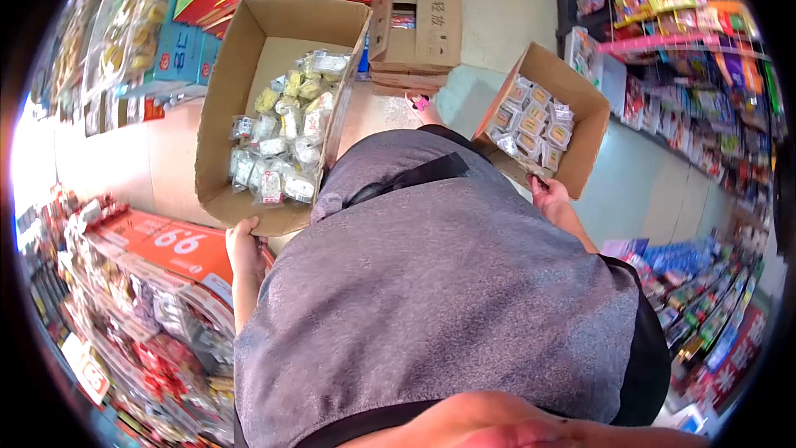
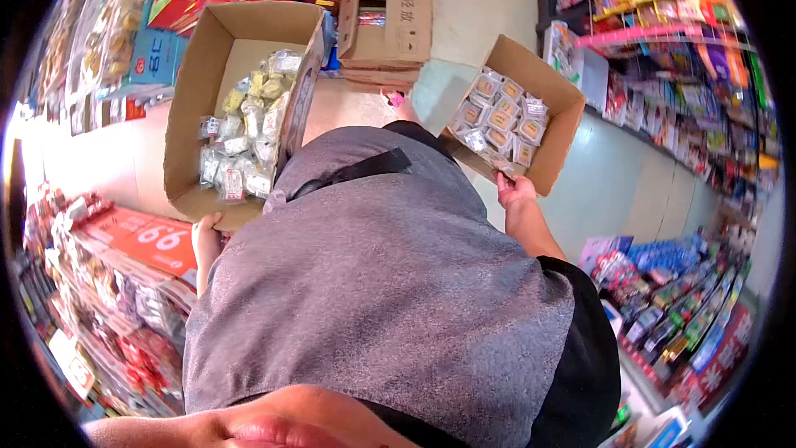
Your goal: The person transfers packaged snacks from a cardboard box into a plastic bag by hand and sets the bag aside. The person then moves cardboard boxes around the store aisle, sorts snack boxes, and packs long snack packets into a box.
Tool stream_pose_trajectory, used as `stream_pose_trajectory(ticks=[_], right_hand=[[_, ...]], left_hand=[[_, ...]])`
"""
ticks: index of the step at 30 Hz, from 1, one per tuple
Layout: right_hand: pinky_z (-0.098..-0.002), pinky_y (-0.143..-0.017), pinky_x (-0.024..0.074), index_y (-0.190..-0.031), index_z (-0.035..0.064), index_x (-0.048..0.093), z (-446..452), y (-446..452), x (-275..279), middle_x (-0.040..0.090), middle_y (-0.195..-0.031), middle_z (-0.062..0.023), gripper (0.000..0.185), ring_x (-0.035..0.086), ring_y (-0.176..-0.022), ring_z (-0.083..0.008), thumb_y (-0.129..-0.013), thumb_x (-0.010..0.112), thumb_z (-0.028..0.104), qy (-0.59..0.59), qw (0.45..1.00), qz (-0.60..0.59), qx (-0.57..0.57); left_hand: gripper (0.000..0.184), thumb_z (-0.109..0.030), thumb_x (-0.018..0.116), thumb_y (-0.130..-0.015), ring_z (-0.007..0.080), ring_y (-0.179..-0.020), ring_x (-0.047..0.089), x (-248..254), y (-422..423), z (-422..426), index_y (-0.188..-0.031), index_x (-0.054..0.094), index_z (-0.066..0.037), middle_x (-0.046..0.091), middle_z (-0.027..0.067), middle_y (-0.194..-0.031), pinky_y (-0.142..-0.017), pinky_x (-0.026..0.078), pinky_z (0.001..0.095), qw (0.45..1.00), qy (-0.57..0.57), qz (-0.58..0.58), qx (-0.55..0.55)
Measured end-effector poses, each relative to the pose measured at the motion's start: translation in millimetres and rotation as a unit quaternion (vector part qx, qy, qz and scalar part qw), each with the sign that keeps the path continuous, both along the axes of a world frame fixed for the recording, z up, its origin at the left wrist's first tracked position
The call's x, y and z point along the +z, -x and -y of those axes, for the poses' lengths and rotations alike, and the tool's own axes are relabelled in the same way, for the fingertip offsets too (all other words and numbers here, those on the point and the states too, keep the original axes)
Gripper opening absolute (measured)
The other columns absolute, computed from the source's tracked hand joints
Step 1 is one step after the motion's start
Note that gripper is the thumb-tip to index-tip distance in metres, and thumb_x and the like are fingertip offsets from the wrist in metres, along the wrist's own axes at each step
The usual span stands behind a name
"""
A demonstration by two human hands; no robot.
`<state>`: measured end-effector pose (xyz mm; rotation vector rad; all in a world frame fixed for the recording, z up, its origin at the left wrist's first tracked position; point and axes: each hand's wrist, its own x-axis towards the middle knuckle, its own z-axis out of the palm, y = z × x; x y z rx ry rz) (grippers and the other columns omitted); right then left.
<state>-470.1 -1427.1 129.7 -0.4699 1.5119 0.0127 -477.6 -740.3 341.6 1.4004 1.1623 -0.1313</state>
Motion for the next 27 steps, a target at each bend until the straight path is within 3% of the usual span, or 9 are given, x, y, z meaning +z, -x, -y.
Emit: stream_pose_trajectory(ticks=[1,5,10,11,15,17,22,27], right_hand=[[-0.0410,-0.080,0.0601,-0.119,-0.0093,0.050,-1.6,23.4,0.2,0.062,-0.111,-0.0245,0.033,0.062,-0.100,-0.0452,-0.096,0.034,0.009,-0.001,1.000,-0.001,-0.018],[-0.0383,-0.074,0.0616,-0.116,-0.0080,0.055,0.8,92.2,3.4,0.063,-0.110,-0.0225,0.036,0.063,-0.097,-0.0419,-0.098,0.033,0.016,-0.067,0.991,0.005,-0.119],[-0.0405,-0.073,0.0624,-0.116,-0.0065,0.057,-0.6,148.7,-9.7,0.064,-0.108,-0.0212,0.038,0.064,-0.095,-0.0391,-0.100,0.036,0.021,-0.076,0.979,-0.012,-0.188],[-0.0408,-0.072,0.0622,-0.116,-0.0046,0.057,10.1,157.5,-21.3,0.064,-0.108,-0.0206,0.037,0.063,-0.095,-0.0389,-0.099,0.037,0.021,-0.083,0.978,-0.017,-0.191],[-0.0421,-0.068,0.0615,-0.119,0.0027,0.058,112.6,223.1,-160.2,0.064,-0.109,-0.0179,0.032,0.062,-0.094,-0.0384,-0.097,0.042,0.019,-0.189,0.972,-0.016,-0.139],[-0.0425,-0.068,0.0612,-0.119,0.0037,0.058,148.1,207.1,-171.9,0.063,-0.110,-0.0176,0.032,0.061,-0.095,-0.0387,-0.097,0.042,0.020,-0.213,0.969,0.000,-0.124],[-0.0436,-0.067,0.0605,-0.121,0.0063,0.058,208.9,205.8,-173.4,0.062,-0.113,-0.0168,0.033,0.060,-0.096,-0.0396,-0.096,0.043,0.021,-0.258,0.960,0.027,-0.103],[-0.0453,-0.068,0.0606,-0.123,0.0028,0.055,241.3,164.6,-120.4,0.060,-0.117,-0.0194,0.036,0.060,-0.098,-0.0426,-0.098,0.038,0.022,-0.168,0.980,0.067,-0.081]], left_hand=[[0.005,-0.009,0.061,-0.077,0.0129,-0.046,0.050,0.3,-3.9,-2.3,-0.079,0.059,-0.005,0.058,0.0039,-0.064,-0.042,0.037,0.0258,1.000,0.000,-0.011,-0.017],[0.010,-0.010,0.061,-0.077,0.0137,-0.045,0.049,6.0,-18.9,-3.5,-0.084,0.057,-0.004,0.058,0.0058,-0.064,-0.040,0.035,0.0258,0.998,0.004,-0.012,-0.065],[0.007,-0.010,0.060,-0.078,0.0132,-0.044,0.049,10.5,-27.2,5.6,-0.081,0.058,-0.004,0.058,0.0055,-0.064,-0.039,0.035,0.0258,0.994,-0.011,0.002,-0.108],[0.005,-0.009,0.059,-0.079,0.0134,-0.044,0.049,11.1,-28.2,14.2,-0.081,0.058,-0.005,0.058,0.0054,-0.064,-0.039,0.035,0.0256,0.997,-0.013,-0.005,-0.082],[0.005,-0.009,0.058,-0.079,0.0132,-0.044,0.050,16.7,-35.3,61.4,-0.082,0.058,-0.005,0.057,0.0049,-0.064,-0.039,0.035,0.0252,0.998,-0.009,0.013,-0.069],[0.005,-0.009,0.058,-0.080,0.0130,-0.046,0.050,13.7,-55.4,98.3,-0.082,0.057,-0.005,0.056,0.0043,-0.063,-0.039,0.035,0.0252,0.999,0.015,0.020,-0.025],[0.006,-0.011,0.058,-0.082,0.0123,-0.047,0.050,3.2,-106.7,173.7,-0.081,0.056,-0.006,0.053,0.0033,-0.061,-0.039,0.035,0.0241,0.999,0.029,-0.012,0.004],[0.008,-0.011,0.059,-0.082,0.0129,-0.047,0.049,-27.7,-166.6,237.3,-0.083,0.053,-0.007,0.052,0.0041,-0.063,-0.036,0.034,0.0234,0.998,0.065,0.004,0.027]])
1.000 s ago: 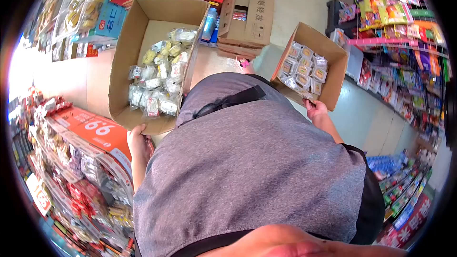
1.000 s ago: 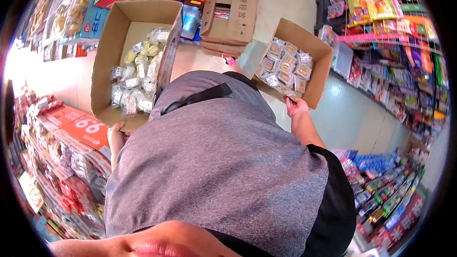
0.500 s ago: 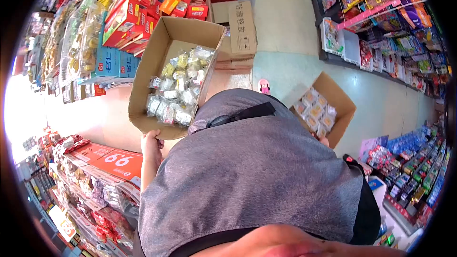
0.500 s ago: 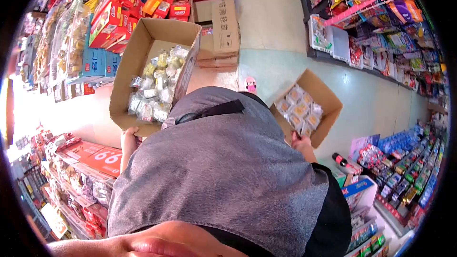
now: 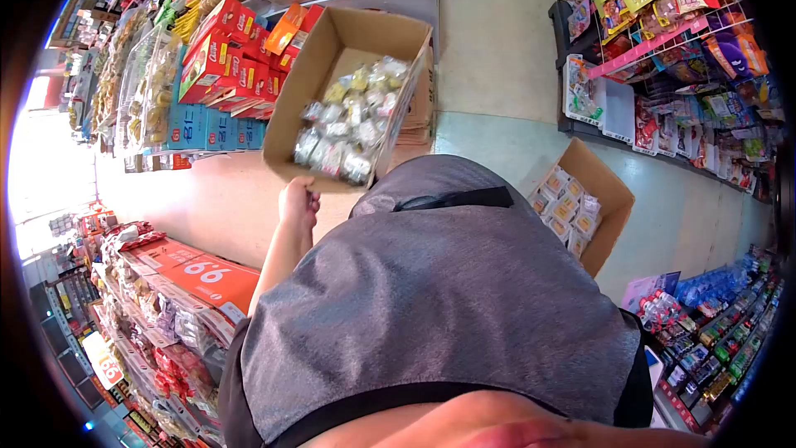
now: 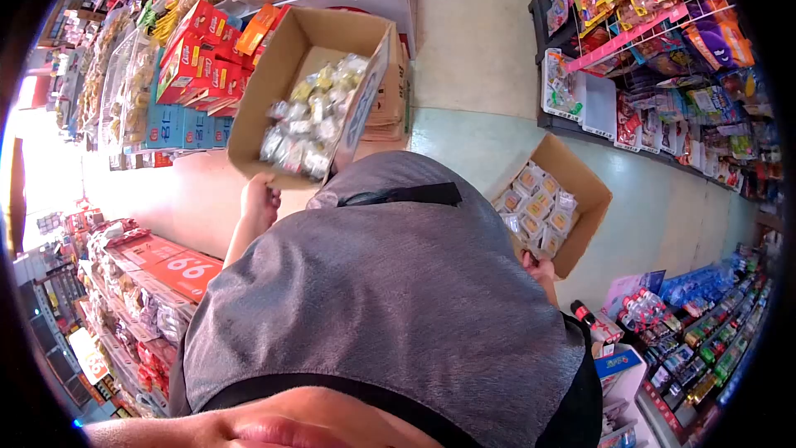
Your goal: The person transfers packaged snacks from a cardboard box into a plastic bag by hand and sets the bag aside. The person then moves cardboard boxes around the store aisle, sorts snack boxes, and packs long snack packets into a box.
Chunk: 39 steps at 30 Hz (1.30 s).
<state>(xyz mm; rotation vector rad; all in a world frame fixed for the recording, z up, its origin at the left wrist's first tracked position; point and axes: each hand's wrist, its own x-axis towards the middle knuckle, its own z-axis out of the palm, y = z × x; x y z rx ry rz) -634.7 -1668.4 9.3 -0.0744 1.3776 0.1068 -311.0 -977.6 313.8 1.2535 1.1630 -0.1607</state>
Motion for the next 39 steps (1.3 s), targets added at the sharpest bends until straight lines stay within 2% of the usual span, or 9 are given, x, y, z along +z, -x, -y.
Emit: stream_pose_trajectory(ticks=[2,7,11,13,19,23,27,33,39], right_hand=[[-0.0446,-0.069,0.0610,-0.125,-0.0045,0.050,17.6,-10.7,2.5,0.059,-0.119,-0.0237,0.039,0.061,-0.097,-0.0438,-0.098,0.034,0.019,0.082,0.996,-0.023,-0.021],[-0.0435,-0.068,0.0611,-0.125,-0.0047,0.050,41.9,-30.3,47.0,0.059,-0.118,-0.0238,0.039,0.062,-0.097,-0.0434,-0.098,0.034,0.019,0.165,0.984,-0.053,-0.036],[-0.0426,-0.068,0.0613,-0.124,-0.0049,0.050,44.3,-38.1,73.0,0.060,-0.117,-0.0239,0.039,0.062,-0.096,-0.0430,-0.098,0.033,0.019,0.167,0.984,-0.061,-0.019],[-0.0422,-0.068,0.0613,-0.124,-0.0050,0.050,44.3,-42.4,83.6,0.060,-0.117,-0.0240,0.039,0.062,-0.096,-0.0428,-0.098,0.033,0.019,0.168,0.983,-0.068,-0.006],[-0.0409,-0.067,0.0615,-0.124,-0.0053,0.050,36.2,-45.7,109.9,0.061,-0.116,-0.0242,0.039,0.063,-0.095,-0.0423,-0.099,0.033,0.019,0.174,0.981,-0.088,0.017],[-0.0400,-0.067,0.0617,-0.124,-0.0055,0.050,23.3,-48.9,117.9,0.061,-0.115,-0.0243,0.039,0.064,-0.094,-0.0419,-0.099,0.032,0.019,0.172,0.980,-0.098,0.030],[-0.0392,-0.067,0.0618,-0.123,-0.0056,0.050,13.8,-38.9,124.4,0.061,-0.114,-0.0244,0.039,0.064,-0.093,-0.0416,-0.099,0.032,0.019,0.173,0.980,-0.100,0.024],[-0.0379,-0.066,0.0620,-0.123,-0.0059,0.050,-5.6,-22.7,120.9,0.062,-0.112,-0.0245,0.039,0.065,-0.092,-0.0410,-0.099,0.031,0.019,0.164,0.981,-0.098,0.013],[-0.0366,-0.066,0.0622,-0.123,-0.0062,0.050,-20.6,5.5,115.3,0.063,-0.111,-0.0247,0.040,0.065,-0.091,-0.0405,-0.099,0.031,0.019,0.156,0.983,-0.093,-0.020]], left_hand=[[0.011,-0.012,0.060,-0.082,0.0132,-0.047,0.048,-19.9,-31.0,27.5,-0.083,0.051,-0.007,0.051,0.0041,-0.062,-0.036,0.034,0.0233,0.998,0.049,-0.015,0.022],[0.010,-0.013,0.058,-0.085,0.0133,-0.047,0.046,-70.6,-101.3,96.7,-0.086,0.049,-0.009,0.050,0.0051,-0.064,-0.039,0.038,0.0244,0.982,0.173,-0.008,0.077],[0.007,-0.010,0.055,-0.088,0.0133,-0.055,0.049,-143.1,-136.6,128.7,-0.094,0.052,-0.010,0.056,0.0064,-0.076,-0.040,0.040,0.0261,0.979,0.177,-0.014,0.100],[0.010,-0.009,0.054,-0.089,0.0133,-0.058,0.053,-151.7,-139.8,149.0,-0.098,0.055,-0.010,0.058,0.0072,-0.082,-0.044,0.043,0.0252,0.981,0.188,-0.029,0.041],[0.006,-0.004,0.051,-0.088,0.0123,-0.057,0.056,-186.5,-157.7,168.7,-0.090,0.056,-0.007,0.057,0.0062,-0.073,-0.041,0.043,0.0237,0.982,0.159,-0.080,0.058],[0.011,0.000,0.049,-0.084,0.0131,-0.060,0.056,-191.3,-144.0,158.6,-0.090,0.055,-0.008,0.058,0.0069,-0.081,-0.043,0.041,0.0220,0.968,0.232,-0.097,-0.017],[0.008,-0.001,0.050,-0.083,0.0114,-0.054,0.050,-147.5,-137.4,158.8,-0.081,0.050,-0.009,0.049,0.0030,-0.069,-0.041,0.038,0.0220,0.953,0.286,-0.090,0.050],[0.008,-0.008,0.049,-0.089,0.0071,-0.047,0.047,-127.3,-131.9,126.1,-0.095,0.045,-0.010,0.060,0.0083,-0.084,-0.038,0.037,0.0205,0.928,0.365,-0.076,0.017],[0.011,-0.007,0.052,-0.088,0.0077,-0.055,0.049,-101.8,-115.5,119.6,-0.096,0.046,-0.012,0.049,0.0016,-0.073,-0.043,0.036,0.0212,0.939,0.343,-0.038,-0.011]])
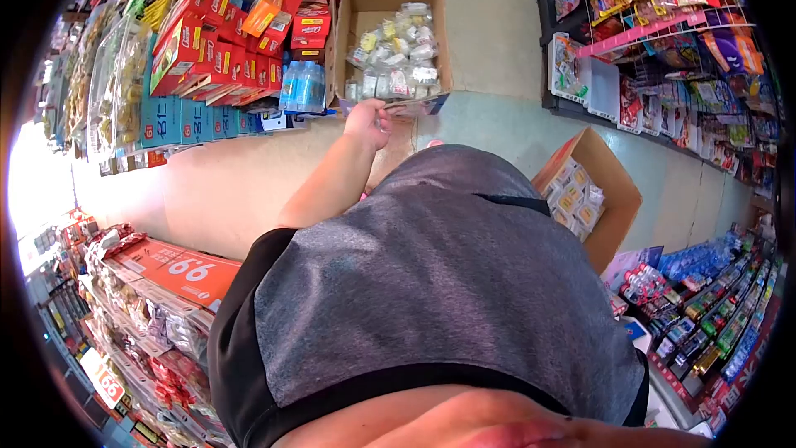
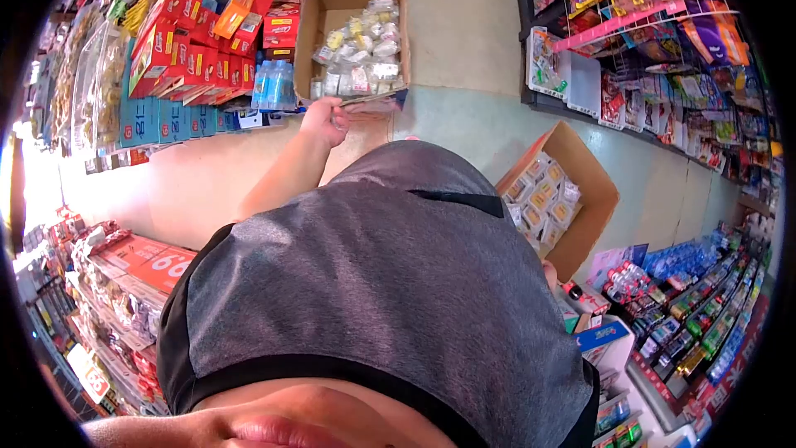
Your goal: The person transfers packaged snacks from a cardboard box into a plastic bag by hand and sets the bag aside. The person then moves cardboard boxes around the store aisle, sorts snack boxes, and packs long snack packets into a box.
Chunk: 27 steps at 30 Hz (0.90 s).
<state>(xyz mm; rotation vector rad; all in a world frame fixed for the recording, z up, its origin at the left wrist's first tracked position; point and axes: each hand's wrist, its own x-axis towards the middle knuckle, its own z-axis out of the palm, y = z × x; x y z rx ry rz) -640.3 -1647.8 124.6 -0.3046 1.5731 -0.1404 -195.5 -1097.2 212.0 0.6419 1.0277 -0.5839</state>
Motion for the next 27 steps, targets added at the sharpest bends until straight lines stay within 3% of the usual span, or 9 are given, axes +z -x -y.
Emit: stream_pose_trajectory(ticks=[1,5,13,17,20,21,24,25,27], right_hand=[[-0.0363,-0.066,0.0622,-0.123,-0.0062,0.050,-1.9,2.2,-1.3,0.063,-0.111,-0.0247,0.040,0.066,-0.091,-0.0404,-0.099,0.031,0.019,-0.003,1.000,0.001,-0.003],[-0.0355,-0.066,0.0624,-0.123,-0.0064,0.050,-8.4,10.4,-6.8,0.063,-0.110,-0.0248,0.040,0.066,-0.091,-0.0400,-0.099,0.030,0.019,-0.013,1.000,0.007,-0.011],[-0.0337,-0.065,0.0626,-0.122,-0.0068,0.049,-25.9,51.1,-6.7,0.064,-0.108,-0.0250,0.040,0.067,-0.089,-0.0393,-0.100,0.030,0.019,-0.030,0.997,0.049,-0.056],[-0.0321,-0.064,0.0627,-0.121,-0.0061,0.050,-60.0,16.7,14.1,0.065,-0.108,-0.0243,0.039,0.068,-0.089,-0.0386,-0.100,0.030,0.019,-0.030,0.994,0.032,-0.097],[-0.0314,-0.064,0.0626,-0.120,-0.0048,0.051,-67.6,0.5,24.1,0.065,-0.108,-0.0231,0.038,0.068,-0.090,-0.0382,-0.100,0.030,0.020,-0.012,0.993,-0.001,-0.119],[-0.0315,-0.063,0.0626,-0.120,-0.0045,0.051,-67.7,0.4,27.9,0.065,-0.108,-0.0229,0.038,0.068,-0.090,-0.0382,-0.100,0.031,0.020,-0.011,0.993,-0.009,-0.116],[-0.0326,-0.063,0.0627,-0.122,-0.0044,0.050,-67.7,1.3,35.3,0.065,-0.109,-0.0231,0.037,0.068,-0.090,-0.0387,-0.100,0.031,0.019,0.032,0.996,0.005,-0.081],[-0.0330,-0.062,0.0628,-0.122,-0.0051,0.049,-64.9,4.2,38.3,0.065,-0.108,-0.0235,0.037,0.068,-0.090,-0.0392,-0.099,0.031,0.018,0.030,0.996,0.017,-0.081],[-0.0334,-0.061,0.0629,-0.123,-0.0076,0.046,-63.9,-3.9,58.6,0.064,-0.108,-0.0247,0.037,0.068,-0.088,-0.0399,-0.099,0.032,0.017,0.037,0.995,0.003,-0.097]], left_hand=[[0.011,-0.008,0.049,-0.090,0.0068,-0.054,0.048,-4.9,-2.7,-4.8,-0.100,0.045,-0.010,0.060,0.0083,-0.083,-0.043,0.035,0.0204,1.000,-0.004,0.012,-0.013],[0.014,-0.009,0.043,-0.093,0.0052,-0.053,0.046,47.5,-7.4,-11.5,-0.107,0.044,-0.008,0.062,0.0275,-0.115,-0.044,0.036,0.0197,0.998,-0.011,0.063,-0.018],[0.012,-0.011,0.054,-0.087,0.0098,-0.052,0.046,45.4,-0.1,-54.3,-0.098,0.057,-0.007,0.067,0.0101,-0.087,-0.042,0.035,0.0218,0.993,-0.016,0.109,-0.035],[0.027,-0.011,0.046,-0.091,0.0041,-0.050,0.046,13.5,-17.7,-74.7,-0.117,0.049,-0.002,0.060,0.0219,-0.123,-0.039,0.033,0.0169,0.991,0.034,0.126,-0.030],[0.026,-0.013,0.045,-0.093,0.0044,-0.049,0.046,-19.0,-36.5,-79.1,-0.117,0.048,-0.003,0.061,0.0203,-0.120,-0.038,0.034,0.0171,0.998,0.018,0.063,-0.024],[0.016,-0.014,0.045,-0.093,0.0051,-0.048,0.046,-33.4,-36.0,-74.1,-0.106,0.050,-0.005,0.065,0.0111,-0.094,-0.038,0.035,0.0180,0.998,0.009,0.040,-0.054],[0.007,-0.014,0.046,-0.093,0.0060,-0.047,0.045,-78.9,-40.5,-63.6,-0.093,0.049,-0.009,0.052,0.0005,-0.067,-0.039,0.036,0.0191,0.996,-0.064,0.008,-0.064],[0.009,-0.015,0.047,-0.093,0.0067,-0.047,0.044,-91.0,-45.0,-62.5,-0.085,0.046,-0.011,0.042,-0.0040,-0.058,-0.039,0.036,0.0199,0.994,-0.010,-0.027,-0.102],[0.008,-0.014,0.047,-0.093,0.0070,-0.047,0.044,-110.4,-40.9,-54.0,-0.085,0.046,-0.012,0.043,-0.0034,-0.058,-0.038,0.036,0.0199,0.994,-0.033,-0.038,-0.101]])
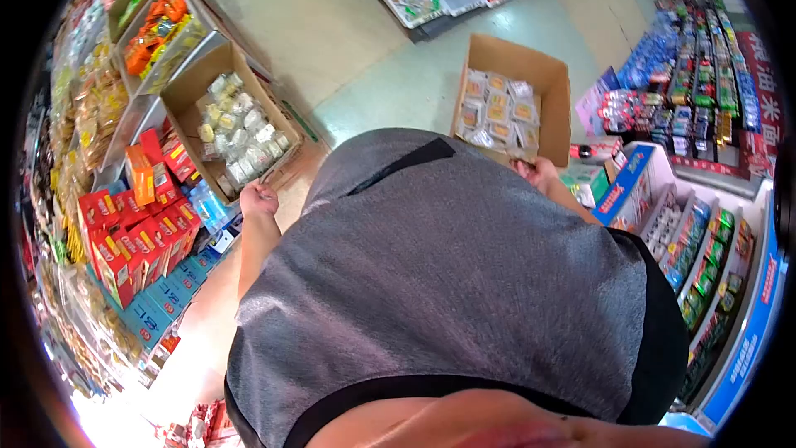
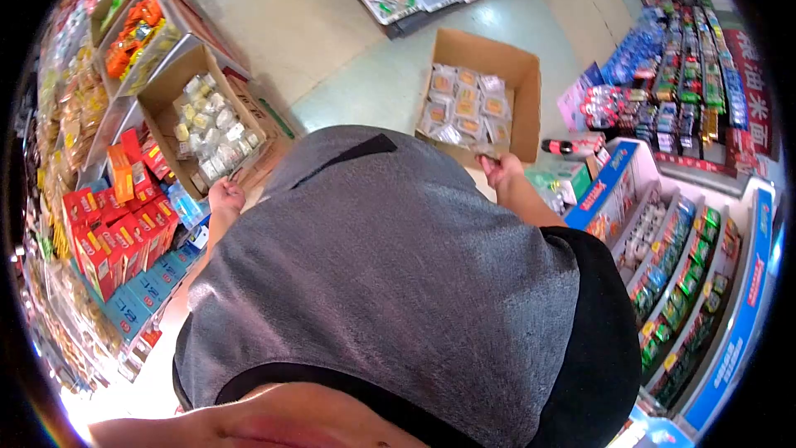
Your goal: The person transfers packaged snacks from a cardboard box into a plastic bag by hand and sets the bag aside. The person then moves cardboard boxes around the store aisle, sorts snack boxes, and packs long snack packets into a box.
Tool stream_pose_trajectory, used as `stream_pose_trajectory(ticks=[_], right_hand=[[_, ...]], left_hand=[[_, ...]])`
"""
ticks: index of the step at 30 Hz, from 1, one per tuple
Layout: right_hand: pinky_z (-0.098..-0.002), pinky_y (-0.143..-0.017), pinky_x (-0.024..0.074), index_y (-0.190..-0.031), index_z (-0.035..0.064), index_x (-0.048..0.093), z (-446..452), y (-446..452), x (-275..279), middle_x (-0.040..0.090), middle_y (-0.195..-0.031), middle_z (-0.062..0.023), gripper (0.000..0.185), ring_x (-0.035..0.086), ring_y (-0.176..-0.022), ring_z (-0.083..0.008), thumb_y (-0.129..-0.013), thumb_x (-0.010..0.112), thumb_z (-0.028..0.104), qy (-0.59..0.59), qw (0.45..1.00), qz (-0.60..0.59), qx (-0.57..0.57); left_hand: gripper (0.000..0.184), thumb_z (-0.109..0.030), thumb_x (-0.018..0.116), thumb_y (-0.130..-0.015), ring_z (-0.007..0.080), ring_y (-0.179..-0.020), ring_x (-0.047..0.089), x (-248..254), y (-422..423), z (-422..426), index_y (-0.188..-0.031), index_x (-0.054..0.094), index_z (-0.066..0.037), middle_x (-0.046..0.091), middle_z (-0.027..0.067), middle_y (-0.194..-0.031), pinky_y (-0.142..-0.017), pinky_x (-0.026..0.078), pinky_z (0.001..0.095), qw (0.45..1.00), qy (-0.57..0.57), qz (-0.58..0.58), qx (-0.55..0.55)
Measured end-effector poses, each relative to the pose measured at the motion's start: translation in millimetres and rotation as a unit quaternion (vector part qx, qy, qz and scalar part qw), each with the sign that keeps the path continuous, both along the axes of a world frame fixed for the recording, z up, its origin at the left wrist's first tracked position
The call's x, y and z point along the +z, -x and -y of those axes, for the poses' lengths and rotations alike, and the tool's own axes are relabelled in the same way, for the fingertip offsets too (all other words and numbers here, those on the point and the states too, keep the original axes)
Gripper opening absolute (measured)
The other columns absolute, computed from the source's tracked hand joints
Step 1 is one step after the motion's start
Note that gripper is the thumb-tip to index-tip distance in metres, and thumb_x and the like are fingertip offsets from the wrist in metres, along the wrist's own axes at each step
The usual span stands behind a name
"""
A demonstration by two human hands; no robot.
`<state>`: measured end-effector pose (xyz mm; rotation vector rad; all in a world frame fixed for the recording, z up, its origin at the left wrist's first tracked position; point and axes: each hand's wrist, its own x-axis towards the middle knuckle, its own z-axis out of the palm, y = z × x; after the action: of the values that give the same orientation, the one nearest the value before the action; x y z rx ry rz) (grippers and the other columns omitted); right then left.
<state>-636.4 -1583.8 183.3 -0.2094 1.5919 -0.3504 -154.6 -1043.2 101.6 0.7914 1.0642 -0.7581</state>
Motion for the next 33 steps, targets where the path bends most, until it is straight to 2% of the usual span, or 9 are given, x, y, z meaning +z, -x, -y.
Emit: stream_pose_trajectory(ticks=[3,6,11,17,19,21,24,27,33], right_hand=[[-0.0336,-0.063,0.0625,-0.121,-0.0061,0.048,0.0,-12.6,24.7,0.064,-0.107,-0.0228,0.032,0.068,-0.087,-0.0392,-0.098,0.035,0.013,0.041,0.999,0.010,0.025],[-0.0336,-0.064,0.0618,-0.121,-0.0028,0.049,-2.4,-30.8,33.2,0.064,-0.107,-0.0202,0.029,0.068,-0.088,-0.0381,-0.098,0.038,0.011,0.078,0.997,-0.002,-0.002],[-0.0337,-0.066,0.0623,-0.119,-0.0075,0.048,0.4,-88.8,30.4,0.064,-0.105,-0.0226,0.029,0.068,-0.090,-0.0373,-0.096,0.044,0.008,0.122,0.990,0.010,0.070],[-0.0330,-0.063,0.0609,-0.119,-0.0043,0.050,4.0,-156.9,52.1,0.064,-0.103,-0.0185,0.029,0.068,-0.089,-0.0363,-0.093,0.048,0.010,0.147,0.968,0.050,0.198],[-0.0312,-0.061,0.0598,-0.116,-0.0031,0.052,9.5,-159.7,43.8,0.064,-0.103,-0.0175,0.028,0.068,-0.087,-0.0337,-0.091,0.052,0.011,0.149,0.963,0.072,0.215],[-0.0311,-0.061,0.0594,-0.114,-0.0022,0.053,10.8,-178.0,66.2,0.064,-0.102,-0.0170,0.027,0.067,-0.085,-0.0315,-0.091,0.053,0.012,0.157,0.945,0.084,0.274],[-0.0326,-0.061,0.0570,-0.110,0.0053,0.056,-0.2,-230.9,103.2,0.066,-0.098,-0.0096,0.023,0.066,-0.078,-0.0226,-0.089,0.058,0.014,0.195,0.910,0.080,0.357],[-0.0344,-0.063,0.0547,-0.108,0.0080,0.059,-10.3,-290.0,130.8,0.067,-0.095,-0.0064,0.022,0.064,-0.076,-0.0203,-0.088,0.060,0.015,0.236,0.867,0.092,0.428],[-0.0356,-0.059,0.0559,-0.107,0.0048,0.061,-73.1,-377.3,208.2,0.069,-0.093,-0.0102,0.023,0.067,-0.074,-0.0227,-0.086,0.062,0.014,0.278,0.795,0.165,0.513]], left_hand=[[0.005,-0.014,0.046,-0.093,0.0074,-0.048,0.045,-17.0,-14.0,-7.5,-0.089,0.047,-0.011,0.043,-0.0028,-0.058,-0.038,0.036,0.0200,1.000,-0.015,-0.012,0.004],[0.011,-0.018,0.048,-0.095,0.0061,-0.049,0.046,-13.1,-20.0,-14.4,-0.101,0.046,-0.009,0.066,0.0119,-0.096,-0.038,0.036,0.0182,0.999,-0.026,0.017,-0.026],[0.026,-0.030,0.050,-0.098,0.0058,-0.046,0.040,19.3,8.0,-11.9,-0.117,0.046,-0.013,0.063,0.0140,-0.123,-0.037,0.034,0.0166,0.986,-0.056,0.064,-0.142],[0.028,-0.038,0.056,-0.094,0.0085,-0.047,0.043,25.8,84.6,-72.5,-0.099,0.062,-0.010,0.069,0.0069,-0.093,-0.037,0.034,0.0245,0.958,-0.129,0.072,-0.245],[0.028,-0.037,0.056,-0.093,0.0095,-0.046,0.044,-10.9,112.6,-109.4,-0.099,0.064,-0.011,0.067,0.0062,-0.087,-0.037,0.034,0.0256,0.860,-0.191,0.244,-0.406],[0.028,-0.037,0.057,-0.092,0.0105,-0.046,0.045,-24.2,140.0,-144.3,-0.099,0.066,-0.011,0.065,0.0054,-0.081,-0.037,0.034,0.0267,0.594,-0.342,0.501,-0.528],[0.029,-0.038,0.058,-0.091,0.0099,-0.043,0.043,20.0,162.2,-146.8,-0.100,0.068,-0.012,0.058,0.0018,-0.072,-0.037,0.032,0.0260,0.814,-0.311,0.270,-0.409],[0.032,-0.039,0.057,-0.092,0.0079,-0.041,0.039,65.9,131.8,-130.2,-0.106,0.068,-0.013,0.053,-0.0006,-0.069,-0.038,0.030,0.0241,0.946,-0.233,0.070,-0.216],[0.047,-0.047,0.052,-0.094,0.0045,-0.048,0.034,252.6,57.5,2.6,-0.120,0.062,-0.010,0.062,0.0000,-0.086,-0.042,0.027,0.0196,0.903,-0.124,0.350,-0.215]])
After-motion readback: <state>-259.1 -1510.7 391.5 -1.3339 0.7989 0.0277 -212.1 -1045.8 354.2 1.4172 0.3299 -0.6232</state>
